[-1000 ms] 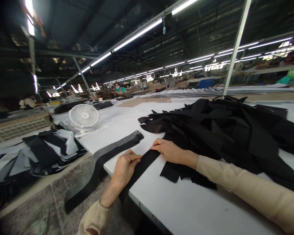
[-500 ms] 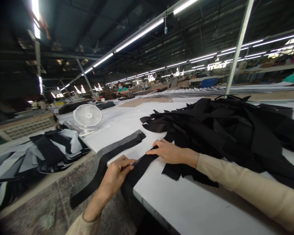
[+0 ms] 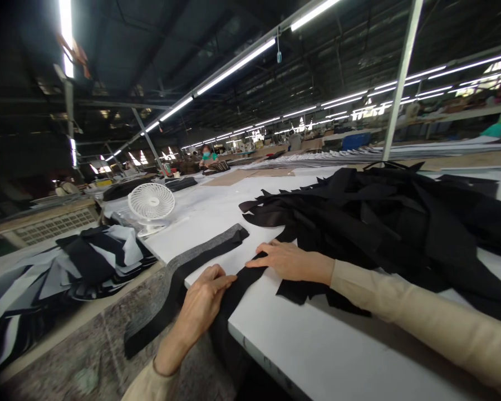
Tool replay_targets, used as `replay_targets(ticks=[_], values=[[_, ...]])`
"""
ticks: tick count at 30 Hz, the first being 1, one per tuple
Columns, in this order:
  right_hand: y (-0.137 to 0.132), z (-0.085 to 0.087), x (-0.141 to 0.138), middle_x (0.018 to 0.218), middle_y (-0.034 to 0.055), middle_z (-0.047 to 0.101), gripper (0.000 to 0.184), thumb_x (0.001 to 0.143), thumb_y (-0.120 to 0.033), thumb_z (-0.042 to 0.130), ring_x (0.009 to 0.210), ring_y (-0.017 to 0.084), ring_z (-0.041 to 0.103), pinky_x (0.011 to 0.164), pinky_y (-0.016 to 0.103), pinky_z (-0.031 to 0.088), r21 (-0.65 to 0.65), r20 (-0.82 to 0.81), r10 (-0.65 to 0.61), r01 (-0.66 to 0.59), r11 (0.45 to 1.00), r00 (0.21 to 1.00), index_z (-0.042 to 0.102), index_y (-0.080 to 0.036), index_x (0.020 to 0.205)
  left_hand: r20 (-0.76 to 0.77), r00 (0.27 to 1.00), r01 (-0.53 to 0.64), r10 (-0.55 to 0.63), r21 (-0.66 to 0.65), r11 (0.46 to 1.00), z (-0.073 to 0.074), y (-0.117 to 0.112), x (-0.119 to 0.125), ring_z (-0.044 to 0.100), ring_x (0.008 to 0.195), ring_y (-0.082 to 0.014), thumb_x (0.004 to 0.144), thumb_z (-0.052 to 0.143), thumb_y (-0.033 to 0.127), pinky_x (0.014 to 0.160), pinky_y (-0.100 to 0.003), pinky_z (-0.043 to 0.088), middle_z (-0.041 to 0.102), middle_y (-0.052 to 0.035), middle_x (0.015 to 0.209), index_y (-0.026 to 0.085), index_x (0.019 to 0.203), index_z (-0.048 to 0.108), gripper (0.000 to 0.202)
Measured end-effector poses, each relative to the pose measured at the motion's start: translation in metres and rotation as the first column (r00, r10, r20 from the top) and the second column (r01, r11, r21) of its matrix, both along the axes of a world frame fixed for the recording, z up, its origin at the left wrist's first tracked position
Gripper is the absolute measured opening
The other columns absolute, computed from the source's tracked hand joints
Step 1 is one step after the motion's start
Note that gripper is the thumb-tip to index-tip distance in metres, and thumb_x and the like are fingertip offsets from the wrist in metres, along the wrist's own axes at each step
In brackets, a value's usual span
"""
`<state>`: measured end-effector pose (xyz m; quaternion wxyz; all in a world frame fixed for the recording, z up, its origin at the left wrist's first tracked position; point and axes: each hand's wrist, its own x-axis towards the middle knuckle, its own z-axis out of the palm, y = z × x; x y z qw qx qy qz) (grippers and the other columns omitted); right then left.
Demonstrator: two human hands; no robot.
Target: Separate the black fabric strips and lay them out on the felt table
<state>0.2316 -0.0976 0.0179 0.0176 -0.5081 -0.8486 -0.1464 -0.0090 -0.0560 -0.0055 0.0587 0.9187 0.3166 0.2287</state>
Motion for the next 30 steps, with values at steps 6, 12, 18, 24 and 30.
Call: replay_targets(ticks=[6,12,18,24,30], values=[[0.012,-0.001,0.007,0.118,0.0123,0.059,0.048,0.077,0.004,0.04,0.111,0.022,0.052,0.097,0.039,0.041,0.112,-0.169,-0.049,0.069,0.991,0.984,0.062,-0.015,0.115,-0.072,0.997,0.001,0.003,0.052,0.999,0.005,0.017,0.039,0.055,0.083,-0.0167,0.09,0.041,0.014,0.071,-0.026,0.044,0.058,-0.0045,0.085,0.021,0.1,0.07,0.031],[0.011,-0.009,-0.003,0.118,0.0142,0.058,0.042,0.086,-0.005,0.037,0.111,0.022,0.053,0.096,0.038,0.045,-0.085,-0.362,-0.088,0.061,0.994,0.928,0.054,-0.013,0.124,-0.004,1.0,0.001,-0.002,-0.062,0.998,0.009,0.029,0.051,0.057,0.089,-0.0166,0.089,0.046,0.018,0.076,-0.027,0.045,0.063,-0.0045,0.092,0.022,0.107,0.067,0.028],[0.012,-0.013,0.0,0.118,0.0131,0.056,0.041,0.084,-0.004,0.042,0.11,0.022,0.052,0.097,0.038,0.043,-0.073,-0.375,-0.057,0.031,0.997,0.925,0.055,-0.014,0.122,0.068,0.983,-0.147,0.171,-0.267,0.952,0.011,0.013,0.022,0.059,0.076,-0.0155,0.084,0.056,0.024,0.069,-0.028,0.042,0.065,-0.0009,0.083,0.02,0.108,0.066,0.026],[0.011,-0.011,0.0,0.115,0.0114,0.054,0.055,0.077,0.004,0.036,0.105,0.02,0.052,0.094,0.035,0.044,-0.085,-0.341,0.003,-0.034,0.996,0.94,0.058,-0.017,0.124,0.04,0.989,-0.139,0.146,-0.14,0.98,0.008,-0.006,0.019,0.057,0.079,-0.0142,0.088,0.047,0.014,0.069,-0.026,0.039,0.058,-0.0014,0.084,0.026,0.098,0.07,0.028],[0.006,0.003,0.0,0.119,0.0098,0.051,0.071,0.073,0.006,0.04,0.1,0.022,0.052,0.085,0.037,0.046,-0.17,-0.14,0.076,-0.1,0.98,0.987,0.052,-0.034,0.13,-0.107,0.984,-0.145,0.145,0.009,0.989,0.007,-0.007,0.018,0.054,0.082,-0.0169,0.091,0.04,0.015,0.072,-0.028,0.04,0.057,-0.0035,0.085,0.026,0.101,0.069,0.033]])
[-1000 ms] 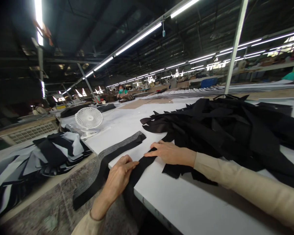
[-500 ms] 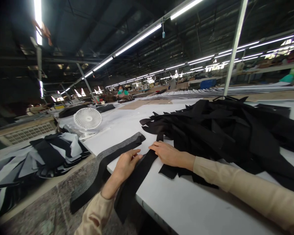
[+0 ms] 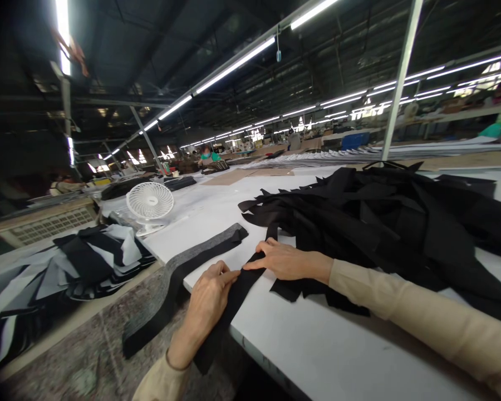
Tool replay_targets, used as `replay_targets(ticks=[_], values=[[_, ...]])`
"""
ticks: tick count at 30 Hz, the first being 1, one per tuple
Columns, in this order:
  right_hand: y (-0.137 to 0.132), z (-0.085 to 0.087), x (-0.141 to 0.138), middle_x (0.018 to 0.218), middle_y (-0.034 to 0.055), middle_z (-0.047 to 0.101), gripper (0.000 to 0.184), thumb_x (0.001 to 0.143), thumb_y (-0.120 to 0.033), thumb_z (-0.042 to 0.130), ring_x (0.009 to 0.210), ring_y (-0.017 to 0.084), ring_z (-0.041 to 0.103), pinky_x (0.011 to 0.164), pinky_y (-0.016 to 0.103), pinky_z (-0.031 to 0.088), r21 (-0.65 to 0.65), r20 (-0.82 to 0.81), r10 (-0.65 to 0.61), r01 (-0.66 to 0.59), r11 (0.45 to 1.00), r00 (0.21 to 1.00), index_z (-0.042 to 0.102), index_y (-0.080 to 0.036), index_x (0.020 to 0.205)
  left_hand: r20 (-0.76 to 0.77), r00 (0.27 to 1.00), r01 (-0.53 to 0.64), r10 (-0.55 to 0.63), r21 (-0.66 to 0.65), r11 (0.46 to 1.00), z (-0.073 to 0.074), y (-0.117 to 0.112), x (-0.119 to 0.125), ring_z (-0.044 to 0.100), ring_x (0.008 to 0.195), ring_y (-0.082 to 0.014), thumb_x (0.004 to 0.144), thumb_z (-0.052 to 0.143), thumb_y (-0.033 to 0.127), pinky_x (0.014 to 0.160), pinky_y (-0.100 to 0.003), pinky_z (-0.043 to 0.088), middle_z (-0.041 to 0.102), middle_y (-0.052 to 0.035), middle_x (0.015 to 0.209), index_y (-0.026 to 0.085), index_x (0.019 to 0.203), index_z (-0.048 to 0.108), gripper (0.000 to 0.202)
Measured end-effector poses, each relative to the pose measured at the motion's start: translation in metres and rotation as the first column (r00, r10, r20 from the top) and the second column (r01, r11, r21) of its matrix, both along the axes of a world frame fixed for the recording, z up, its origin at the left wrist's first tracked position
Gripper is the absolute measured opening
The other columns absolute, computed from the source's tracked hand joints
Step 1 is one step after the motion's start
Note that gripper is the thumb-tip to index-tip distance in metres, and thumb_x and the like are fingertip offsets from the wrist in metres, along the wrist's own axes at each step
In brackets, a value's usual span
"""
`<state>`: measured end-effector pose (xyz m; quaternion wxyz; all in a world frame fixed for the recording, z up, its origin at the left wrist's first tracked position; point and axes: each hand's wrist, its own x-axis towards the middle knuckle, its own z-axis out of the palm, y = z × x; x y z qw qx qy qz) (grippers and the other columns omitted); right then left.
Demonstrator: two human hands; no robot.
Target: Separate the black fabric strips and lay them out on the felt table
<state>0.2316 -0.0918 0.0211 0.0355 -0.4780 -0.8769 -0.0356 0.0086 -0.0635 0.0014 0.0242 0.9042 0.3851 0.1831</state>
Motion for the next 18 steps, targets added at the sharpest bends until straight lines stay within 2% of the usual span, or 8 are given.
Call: replay_targets(ticks=[2,5,8,10,12,15,18], values=[[-0.001,0.004,0.0,0.12,0.0101,0.052,0.061,0.077,0.003,0.04,0.103,0.023,0.052,0.089,0.039,0.044,0.049,-0.032,-0.007,0.009,0.999,0.999,0.057,-0.03,0.126,-0.013,1.0,0.006,-0.006,0.015,1.0,0.001,0.001,0.001,0.054,0.083,-0.0171,0.09,0.039,0.014,0.072,-0.028,0.04,0.057,-0.0037,0.085,0.026,0.1,0.069,0.034],[0.0,0.006,-0.003,0.122,0.0111,0.055,0.049,0.082,0.0,0.038,0.111,0.023,0.051,0.096,0.04,0.041,0.132,-0.181,-0.039,0.063,0.989,0.983,0.063,-0.02,0.118,-0.02,1.0,0.02,-0.02,0.027,0.999,0.002,0.005,0.009,0.054,0.081,-0.017,0.09,0.039,0.014,0.071,-0.028,0.041,0.057,-0.0041,0.085,0.024,0.099,0.069,0.033],[0.002,0.001,-0.008,0.121,0.0104,0.058,0.045,0.084,-0.001,0.036,0.11,0.02,0.053,0.097,0.034,0.043,0.063,-0.308,0.004,0.016,0.998,0.951,0.061,-0.016,0.119,-0.036,0.998,0.049,-0.048,0.032,0.998,0.003,0.014,0.022,0.054,0.082,-0.0166,0.09,0.04,0.014,0.073,-0.028,0.041,0.058,-0.0044,0.088,0.024,0.098,0.069,0.032],[0.004,-0.004,-0.01,0.12,0.0108,0.059,0.042,0.085,-0.003,0.038,0.11,0.019,0.054,0.097,0.034,0.043,0.022,-0.325,-0.023,0.032,0.999,0.945,0.06,-0.014,0.119,-0.019,0.998,0.063,-0.063,0.008,0.998,0.005,0.019,0.027,0.056,0.085,-0.0167,0.09,0.042,0.016,0.073,-0.027,0.042,0.059,-0.0045,0.09,0.024,0.098,0.069,0.03],[0.005,-0.008,-0.011,0.121,0.0115,0.057,0.041,0.084,-0.004,0.04,0.111,0.02,0.053,0.098,0.035,0.043,0.012,-0.314,-0.059,0.066,0.998,0.948,0.06,-0.014,0.119,0.052,0.997,0.053,-0.049,-0.062,0.997,0.007,0.022,0.024,0.058,0.085,-0.0167,0.091,0.044,0.02,0.074,-0.027,0.042,0.061,-0.0047,0.09,0.022,0.101,0.069,0.027],[0.005,-0.011,-0.009,0.122,0.0125,0.056,0.041,0.084,-0.005,0.041,0.111,0.022,0.052,0.099,0.037,0.042,0.005,-0.297,-0.063,0.067,0.998,0.953,0.059,-0.011,0.12,0.181,0.983,0.003,0.036,-0.213,0.977,0.008,0.018,0.01,0.059,0.08,-0.0163,0.09,0.049,0.026,0.074,-0.027,0.042,0.064,-0.0038,0.088,0.02,0.108,0.066,0.026],[0.006,-0.011,-0.009,0.121,0.0124,0.056,0.041,0.084,-0.005,0.041,0.111,0.022,0.052,0.101,0.038,0.041,0.011,-0.301,-0.059,0.065,0.998,0.952,0.06,-0.012,0.12,0.222,0.972,-0.021,0.078,-0.25,0.968,0.005,0.007,-0.004,0.059,0.079,-0.0154,0.086,0.054,0.021,0.07,-0.026,0.042,0.063,-0.0015,0.085,0.022,0.104,0.068,0.023]])
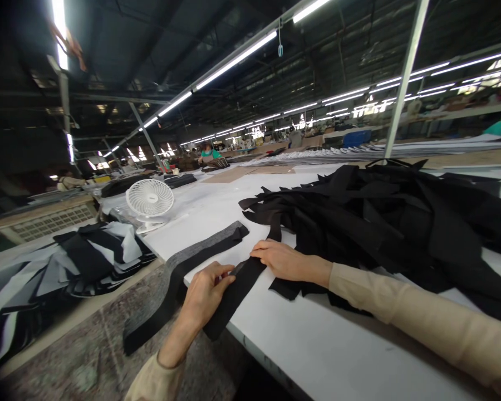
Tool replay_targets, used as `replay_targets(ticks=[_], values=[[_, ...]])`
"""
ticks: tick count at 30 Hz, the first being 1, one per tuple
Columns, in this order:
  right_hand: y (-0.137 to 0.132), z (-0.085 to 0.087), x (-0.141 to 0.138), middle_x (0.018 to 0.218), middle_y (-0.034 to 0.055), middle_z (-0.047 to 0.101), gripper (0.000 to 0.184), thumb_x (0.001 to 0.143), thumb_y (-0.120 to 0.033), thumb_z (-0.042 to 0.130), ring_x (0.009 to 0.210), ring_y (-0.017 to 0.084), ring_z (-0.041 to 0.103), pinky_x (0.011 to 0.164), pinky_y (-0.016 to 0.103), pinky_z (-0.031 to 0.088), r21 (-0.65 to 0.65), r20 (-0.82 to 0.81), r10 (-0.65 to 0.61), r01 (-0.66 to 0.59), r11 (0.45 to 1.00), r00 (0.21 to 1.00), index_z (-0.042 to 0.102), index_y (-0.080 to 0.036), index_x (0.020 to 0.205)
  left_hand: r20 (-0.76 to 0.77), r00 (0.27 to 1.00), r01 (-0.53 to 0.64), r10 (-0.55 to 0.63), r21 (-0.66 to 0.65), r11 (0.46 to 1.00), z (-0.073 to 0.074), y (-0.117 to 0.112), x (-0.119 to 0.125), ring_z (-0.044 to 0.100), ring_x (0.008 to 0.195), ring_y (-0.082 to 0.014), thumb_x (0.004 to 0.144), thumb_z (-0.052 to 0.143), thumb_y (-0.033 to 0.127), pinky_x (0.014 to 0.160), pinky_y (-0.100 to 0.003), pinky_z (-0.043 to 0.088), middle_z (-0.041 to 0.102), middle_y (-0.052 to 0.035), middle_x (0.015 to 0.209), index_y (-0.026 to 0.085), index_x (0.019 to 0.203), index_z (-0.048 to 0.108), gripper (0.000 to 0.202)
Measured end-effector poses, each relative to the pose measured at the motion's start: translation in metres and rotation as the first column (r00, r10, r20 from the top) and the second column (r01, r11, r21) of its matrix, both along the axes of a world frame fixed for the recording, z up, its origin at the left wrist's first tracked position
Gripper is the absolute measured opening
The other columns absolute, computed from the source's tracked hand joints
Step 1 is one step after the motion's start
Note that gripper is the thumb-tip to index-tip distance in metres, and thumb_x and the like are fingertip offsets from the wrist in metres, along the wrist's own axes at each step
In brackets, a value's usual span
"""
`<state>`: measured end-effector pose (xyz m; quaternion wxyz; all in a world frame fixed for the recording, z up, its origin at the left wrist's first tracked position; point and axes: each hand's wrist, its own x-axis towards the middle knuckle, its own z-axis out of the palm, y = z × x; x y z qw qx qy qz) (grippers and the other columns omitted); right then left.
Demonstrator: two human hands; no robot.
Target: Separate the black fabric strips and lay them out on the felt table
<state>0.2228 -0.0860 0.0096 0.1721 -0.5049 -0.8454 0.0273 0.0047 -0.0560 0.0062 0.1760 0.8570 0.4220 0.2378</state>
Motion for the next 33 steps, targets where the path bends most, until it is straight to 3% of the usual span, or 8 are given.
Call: replay_targets(ticks=[7,10,14,19,25,30,33], values=[[-0.001,0.002,0.002,0.121,0.0092,0.05,0.073,0.068,0.009,0.038,0.111,0.021,0.048,0.094,0.037,0.044,-0.032,0.129,0.098,-0.094,0.995,0.987,0.056,-0.029,0.128,-0.102,0.995,0.016,0.009,0.238,0.971,-0.014,-0.013,-0.007,0.054,0.086,-0.0182,0.091,0.043,0.019,0.076,-0.03,0.042,0.058,-0.0034,0.086,0.027,0.102,0.069,0.03],[-0.001,0.007,0.005,0.123,0.0095,0.051,0.065,0.075,0.005,0.04,0.111,0.021,0.049,0.095,0.038,0.043,-0.055,0.142,0.13,-0.123,0.991,0.981,0.055,-0.028,0.128,-0.126,0.992,0.016,0.013,0.23,0.973,-0.013,-0.012,-0.007,0.053,0.086,-0.0182,0.091,0.044,0.02,0.075,-0.029,0.041,0.058,-0.0035,0.087,0.028,0.104,0.069,0.029],[-0.001,0.012,0.002,0.123,0.0113,0.056,0.046,0.084,-0.003,0.037,0.112,0.022,0.051,0.099,0.04,0.041,0.081,0.02,-0.006,0.004,0.997,1.0,0.061,-0.017,0.12,-0.167,0.986,0.006,0.028,0.203,0.979,-0.005,-0.006,0.004,0.054,0.084,-0.0169,0.091,0.044,0.02,0.07,-0.027,0.04,0.057,-0.0027,0.084,0.028,0.103,0.069,0.029],[-0.001,0.008,-0.009,0.118,0.0103,0.06,0.045,0.083,-0.001,0.035,0.11,0.019,0.054,0.098,0.033,0.043,0.007,-0.045,0.095,-0.095,0.995,0.994,0.061,-0.012,0.118,-0.193,0.981,0.062,-0.023,0.199,0.978,0.001,0.008,0.02,0.055,0.084,-0.0167,0.091,0.046,0.021,0.07,-0.026,0.039,0.057,-0.0026,0.084,0.026,0.1,0.07,0.026],[-0.001,0.002,-0.008,0.121,0.0125,0.056,0.052,0.078,0.003,0.037,0.111,0.02,0.051,0.1,0.034,0.041,-0.013,0.006,0.067,-0.067,0.998,0.998,0.058,-0.011,0.123,0.0,0.999,0.04,-0.04,0.032,0.999,-0.006,0.007,-0.005,0.056,0.078,-0.0142,0.086,0.054,0.019,0.067,-0.025,0.04,0.058,-0.0007,0.082,0.025,0.098,0.07,0.021],[-0.001,0.004,-0.006,0.123,0.0104,0.05,0.074,0.066,0.01,0.038,0.111,0.022,0.048,0.095,0.038,0.043,-0.019,0.179,0.113,-0.111,0.994,0.977,0.055,-0.027,0.129,-0.038,0.998,0.064,-0.057,0.216,0.974,-0.015,-0.003,-0.018,0.053,0.084,-0.0172,0.091,0.046,0.019,0.072,-0.027,0.041,0.057,-0.0032,0.084,0.025,0.098,0.07,0.026],[-0.003,0.01,-0.008,0.123,0.0112,0.051,0.07,0.069,0.009,0.038,0.11,0.023,0.049,0.095,0.042,0.041,0.005,0.206,0.087,-0.09,0.996,0.975,0.057,-0.025,0.126,-0.075,0.996,0.057,-0.039,0.256,0.965,-0.015,-0.004,-0.016,0.053,0.084,-0.0177,0.091,0.044,0.019,0.07,-0.027,0.041,0.057,-0.0035,0.084,0.025,0.098,0.07,0.028]])
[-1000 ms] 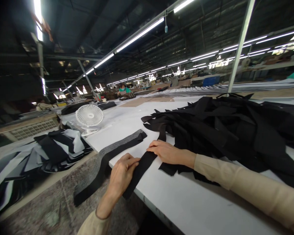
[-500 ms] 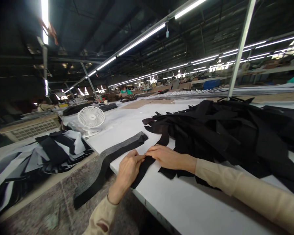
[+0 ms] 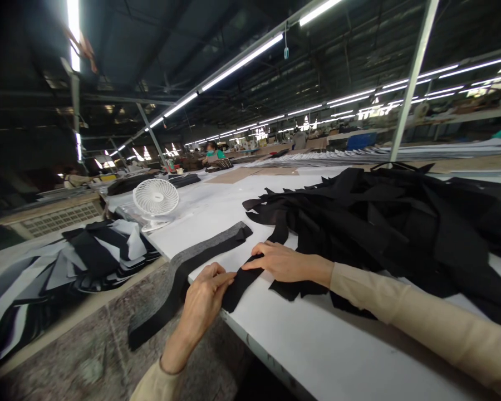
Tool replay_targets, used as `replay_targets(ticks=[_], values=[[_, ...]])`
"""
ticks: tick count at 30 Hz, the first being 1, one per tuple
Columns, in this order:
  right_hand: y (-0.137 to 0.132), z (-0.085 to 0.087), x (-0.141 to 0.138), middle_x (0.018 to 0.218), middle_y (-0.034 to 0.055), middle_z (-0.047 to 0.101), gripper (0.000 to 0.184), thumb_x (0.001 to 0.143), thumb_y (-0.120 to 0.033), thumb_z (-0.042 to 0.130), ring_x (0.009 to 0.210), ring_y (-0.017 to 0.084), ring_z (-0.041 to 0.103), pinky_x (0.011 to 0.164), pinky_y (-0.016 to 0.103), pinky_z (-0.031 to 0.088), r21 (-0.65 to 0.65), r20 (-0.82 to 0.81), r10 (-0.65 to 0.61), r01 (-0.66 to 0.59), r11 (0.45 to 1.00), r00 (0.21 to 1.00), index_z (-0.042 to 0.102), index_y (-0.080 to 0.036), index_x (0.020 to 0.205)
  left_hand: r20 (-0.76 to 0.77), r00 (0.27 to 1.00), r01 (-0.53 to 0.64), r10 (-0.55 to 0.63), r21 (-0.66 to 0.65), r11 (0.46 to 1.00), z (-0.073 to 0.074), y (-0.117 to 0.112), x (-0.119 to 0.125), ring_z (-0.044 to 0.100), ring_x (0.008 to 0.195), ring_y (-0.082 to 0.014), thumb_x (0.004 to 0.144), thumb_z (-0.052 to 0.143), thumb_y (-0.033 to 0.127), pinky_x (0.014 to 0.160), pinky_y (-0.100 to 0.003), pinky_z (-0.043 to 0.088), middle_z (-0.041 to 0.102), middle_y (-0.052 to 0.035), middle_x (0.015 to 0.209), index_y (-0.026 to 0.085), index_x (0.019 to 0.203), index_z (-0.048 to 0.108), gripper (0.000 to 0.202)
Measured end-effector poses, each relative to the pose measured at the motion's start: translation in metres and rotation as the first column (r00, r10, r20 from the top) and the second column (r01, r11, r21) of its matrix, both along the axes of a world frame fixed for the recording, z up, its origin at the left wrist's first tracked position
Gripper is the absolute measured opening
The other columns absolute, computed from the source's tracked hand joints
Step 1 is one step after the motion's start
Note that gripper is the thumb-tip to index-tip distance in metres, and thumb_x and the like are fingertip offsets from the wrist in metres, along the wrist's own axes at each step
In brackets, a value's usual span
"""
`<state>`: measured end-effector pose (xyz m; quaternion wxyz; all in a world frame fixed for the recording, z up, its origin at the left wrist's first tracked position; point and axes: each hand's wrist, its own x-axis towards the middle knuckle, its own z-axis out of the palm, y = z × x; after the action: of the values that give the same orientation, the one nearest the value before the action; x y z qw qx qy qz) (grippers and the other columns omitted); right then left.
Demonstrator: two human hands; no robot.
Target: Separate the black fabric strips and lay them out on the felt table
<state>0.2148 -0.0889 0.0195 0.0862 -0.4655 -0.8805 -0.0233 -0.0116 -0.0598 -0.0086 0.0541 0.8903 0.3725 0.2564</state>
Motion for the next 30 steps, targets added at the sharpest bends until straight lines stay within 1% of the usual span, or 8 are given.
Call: replay_targets(ticks=[3,6,9,16,19,24,26,30], values=[[-0.002,0.004,-0.006,0.123,0.0113,0.053,0.057,0.074,0.006,0.037,0.113,0.023,0.048,0.099,0.041,0.039,0.099,-0.133,-0.032,0.046,0.994,0.991,0.062,-0.018,0.119,-0.018,1.0,0.003,-0.003,-0.011,1.0,0.003,0.001,0.005,0.053,0.082,-0.0176,0.091,0.045,0.019,0.069,-0.027,0.041,0.056,-0.0033,0.083,0.025,0.097,0.07,0.027],[-0.002,-0.001,-0.013,0.121,0.0105,0.056,0.055,0.076,0.006,0.036,0.112,0.019,0.05,0.099,0.034,0.041,0.056,-0.259,0.05,-0.036,0.998,0.965,0.059,-0.014,0.121,-0.037,0.999,0.017,-0.017,-0.003,1.0,0.006,0.003,0.009,0.053,0.082,-0.0181,0.091,0.044,0.018,0.07,-0.028,0.041,0.056,-0.0035,0.081,0.023,0.094,0.071,0.028],[-0.003,-0.009,-0.017,0.119,0.012,0.056,0.054,0.076,0.005,0.037,0.11,0.019,0.051,0.098,0.034,0.042,0.014,-0.271,0.068,-0.066,0.998,0.96,0.057,-0.011,0.124,-0.015,0.999,0.032,-0.033,-0.025,0.999,0.005,0.005,0.01,0.053,0.083,-0.0183,0.091,0.045,0.018,0.072,-0.029,0.041,0.056,-0.0037,0.082,0.022,0.094,0.071,0.026],[-0.004,-0.014,-0.018,0.119,0.0129,0.054,0.054,0.076,0.005,0.038,0.108,0.02,0.05,0.098,0.035,0.043,0.002,-0.262,0.046,-0.047,0.999,0.964,0.056,-0.011,0.125,0.176,0.984,0.018,0.023,-0.224,0.974,0.003,0.001,-0.008,0.056,0.079,-0.0151,0.087,0.054,0.017,0.07,-0.026,0.042,0.058,-0.0015,0.081,0.019,0.095,0.07,0.018],[-0.002,-0.015,-0.016,0.119,0.0119,0.053,0.061,0.072,0.008,0.038,0.11,0.02,0.048,0.097,0.035,0.042,0.003,-0.247,0.072,-0.073,0.997,0.966,0.057,-0.016,0.125,0.134,0.991,0.01,0.009,-0.139,0.99,0.0,-0.005,-0.011,0.055,0.082,-0.016,0.087,0.052,0.016,0.072,-0.027,0.042,0.058,-0.002,0.082,0.021,0.093,0.07,0.019],[-0.001,-0.006,-0.012,0.12,0.0091,0.05,0.068,0.069,0.009,0.038,0.113,0.019,0.047,0.097,0.036,0.041,-0.036,-0.155,0.145,-0.152,0.988,0.977,0.058,-0.024,0.125,-0.014,1.0,0.001,0.001,0.14,0.99,-0.005,-0.01,-0.009,0.052,0.079,-0.0176,0.09,0.044,0.014,0.071,-0.03,0.041,0.055,-0.0032,0.08,0.021,0.091,0.069,0.026],[-0.002,0.0,-0.014,0.12,0.0087,0.053,0.058,0.076,0.006,0.037,0.112,0.018,0.049,0.098,0.035,0.041,-0.033,-0.208,0.111,-0.121,0.992,0.972,0.06,-0.022,0.122,-0.033,0.999,0.017,-0.012,0.161,0.987,-0.004,-0.01,-0.008,0.051,0.078,-0.0174,0.09,0.043,0.013,0.071,-0.03,0.041,0.054,-0.0031,0.079,0.021,0.09,0.068,0.027],[-0.003,0.002,-0.025,0.118,0.0093,0.058,0.039,0.088,-0.005,0.039,0.111,0.019,0.051,0.1,0.037,0.04,0.051,-0.368,0.051,-0.035,0.998,0.928,0.061,-0.016,0.118,-0.01,0.998,0.07,-0.069,0.093,0.993,0.0,-0.004,-0.009,0.052,0.079,-0.0176,0.09,0.042,0.014,0.071,-0.03,0.042,0.055,-0.0034,0.078,0.02,0.085,0.069,0.028]])
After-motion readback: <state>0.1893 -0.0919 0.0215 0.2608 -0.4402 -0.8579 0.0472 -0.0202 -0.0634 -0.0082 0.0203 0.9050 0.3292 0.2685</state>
